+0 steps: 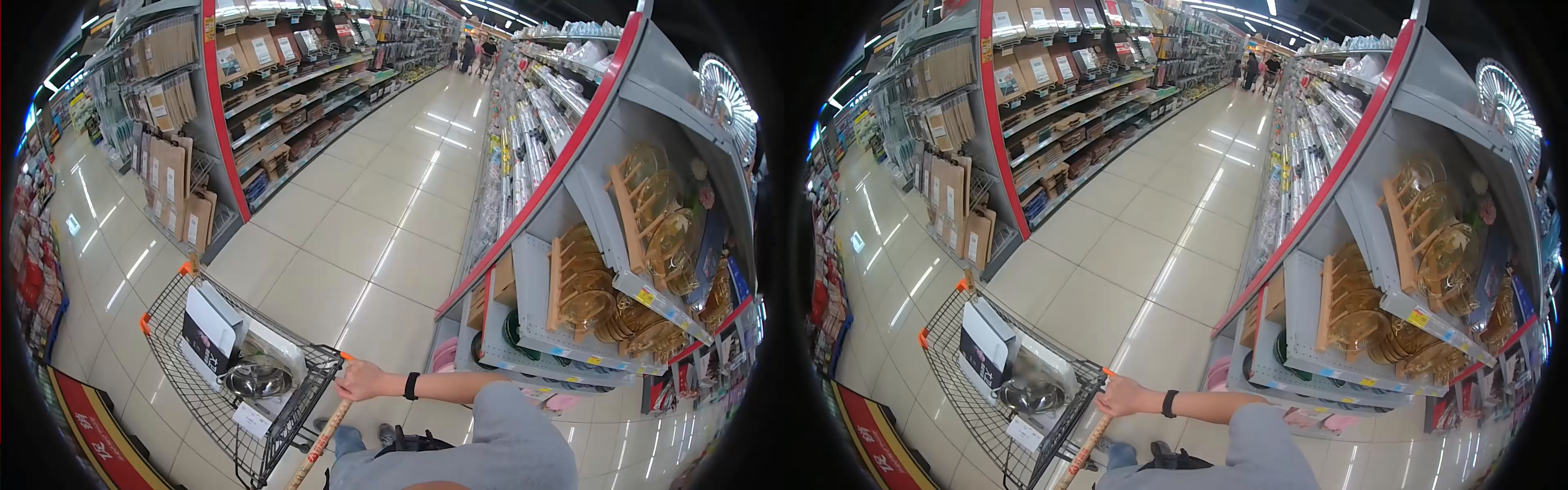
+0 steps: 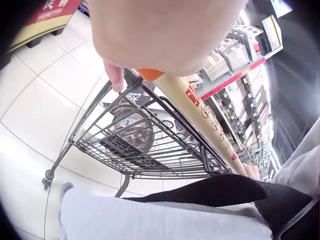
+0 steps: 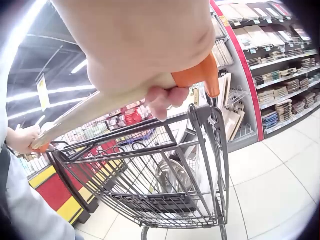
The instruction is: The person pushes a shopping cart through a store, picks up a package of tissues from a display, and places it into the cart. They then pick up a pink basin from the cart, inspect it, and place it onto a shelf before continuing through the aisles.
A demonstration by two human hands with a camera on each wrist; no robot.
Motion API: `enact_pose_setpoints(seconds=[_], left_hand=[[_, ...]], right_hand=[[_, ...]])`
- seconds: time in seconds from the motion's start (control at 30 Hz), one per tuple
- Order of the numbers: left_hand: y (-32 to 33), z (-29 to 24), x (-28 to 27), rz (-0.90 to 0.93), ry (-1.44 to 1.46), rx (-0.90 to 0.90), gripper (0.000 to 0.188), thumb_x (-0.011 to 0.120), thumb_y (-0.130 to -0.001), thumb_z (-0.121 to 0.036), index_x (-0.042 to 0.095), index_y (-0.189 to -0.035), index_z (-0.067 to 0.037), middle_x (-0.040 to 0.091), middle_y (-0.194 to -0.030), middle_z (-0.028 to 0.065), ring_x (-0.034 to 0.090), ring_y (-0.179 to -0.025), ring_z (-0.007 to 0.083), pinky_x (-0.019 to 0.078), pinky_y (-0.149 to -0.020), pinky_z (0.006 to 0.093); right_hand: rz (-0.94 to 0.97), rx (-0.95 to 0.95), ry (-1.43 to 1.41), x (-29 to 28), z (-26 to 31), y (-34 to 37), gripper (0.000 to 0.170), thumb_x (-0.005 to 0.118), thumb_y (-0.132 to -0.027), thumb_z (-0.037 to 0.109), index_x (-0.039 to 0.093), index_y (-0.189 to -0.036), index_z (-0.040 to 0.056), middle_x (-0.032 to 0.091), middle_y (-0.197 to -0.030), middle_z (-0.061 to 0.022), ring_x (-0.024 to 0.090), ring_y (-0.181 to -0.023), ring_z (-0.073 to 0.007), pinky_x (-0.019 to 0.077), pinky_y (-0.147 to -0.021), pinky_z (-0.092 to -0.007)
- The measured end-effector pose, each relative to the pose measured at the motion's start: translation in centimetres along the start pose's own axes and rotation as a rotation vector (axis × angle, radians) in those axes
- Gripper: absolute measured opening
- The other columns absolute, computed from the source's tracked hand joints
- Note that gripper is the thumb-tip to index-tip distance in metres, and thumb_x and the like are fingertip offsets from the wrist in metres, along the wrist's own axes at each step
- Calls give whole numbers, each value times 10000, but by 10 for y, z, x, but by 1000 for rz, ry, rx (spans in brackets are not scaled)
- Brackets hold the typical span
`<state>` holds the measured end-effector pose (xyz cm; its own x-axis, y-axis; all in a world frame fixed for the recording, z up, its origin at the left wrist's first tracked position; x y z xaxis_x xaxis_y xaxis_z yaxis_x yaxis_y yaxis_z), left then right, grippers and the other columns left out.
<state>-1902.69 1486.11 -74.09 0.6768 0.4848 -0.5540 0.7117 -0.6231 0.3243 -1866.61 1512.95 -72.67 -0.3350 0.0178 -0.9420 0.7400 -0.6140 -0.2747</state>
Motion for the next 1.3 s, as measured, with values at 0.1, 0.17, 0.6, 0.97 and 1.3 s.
enact_pose_setpoints(seconds=[0.1,0.17,0.6,0.97,1.3], left_hand=[[-32,2,-8,-62,32,64,263,506,-965,-178,576,-1123,21,629,-1020,233,621,-897,333,490,-833,439],[-51,6,-15,-102,51,129,253,509,-959,-187,589,-1087,16,634,-981,235,619,-873,342,486,-824,447],[-153,-68,-49,-55,-7,-104,333,515,-1001,-177,574,-1236,51,637,-1131,217,620,-1008,300,502,-884,391],[-295,-62,-74,-182,-196,55,339,542,-989,-202,583,-1227,35,630,-1150,227,624,-1004,320,496,-896,418],[-449,2,-59,-353,122,7,508,504,-823,30,488,-1328,86,634,-1155,201,663,-762,223,547,-739,326]], right_hand=[[16,8,39,10,-5,-37,376,581,-874,285,558,-550,96,503,-440,-91,540,-433,-292,463,-513,-421],[22,24,24,16,-9,-63,406,564,-886,290,552,-533,89,515,-450,-104,548,-445,-310,471,-522,-428],[41,0,-40,67,-37,-225,411,558,-879,291,574,-520,91,528,-463,-109,542,-474,-331,474,-554,-430],[98,-123,-92,119,-38,-380,404,532,-894,329,578,-568,95,567,-504,-111,573,-516,-334,480,-571,-441],[209,-203,-28,194,-40,-519,403,516,-909,316,634,-602,83,575,-505,-121,587,-500,-318,484,-618,-436]])
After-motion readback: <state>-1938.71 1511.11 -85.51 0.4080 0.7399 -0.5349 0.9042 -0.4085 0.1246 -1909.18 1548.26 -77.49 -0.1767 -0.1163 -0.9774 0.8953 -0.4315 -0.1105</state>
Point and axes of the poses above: each hand's wrist, its own y-axis away from the middle knuckle, its own x-axis out of the palm, z = x × y, the point moved 1 cm from there along -y, towards the middle knuckle
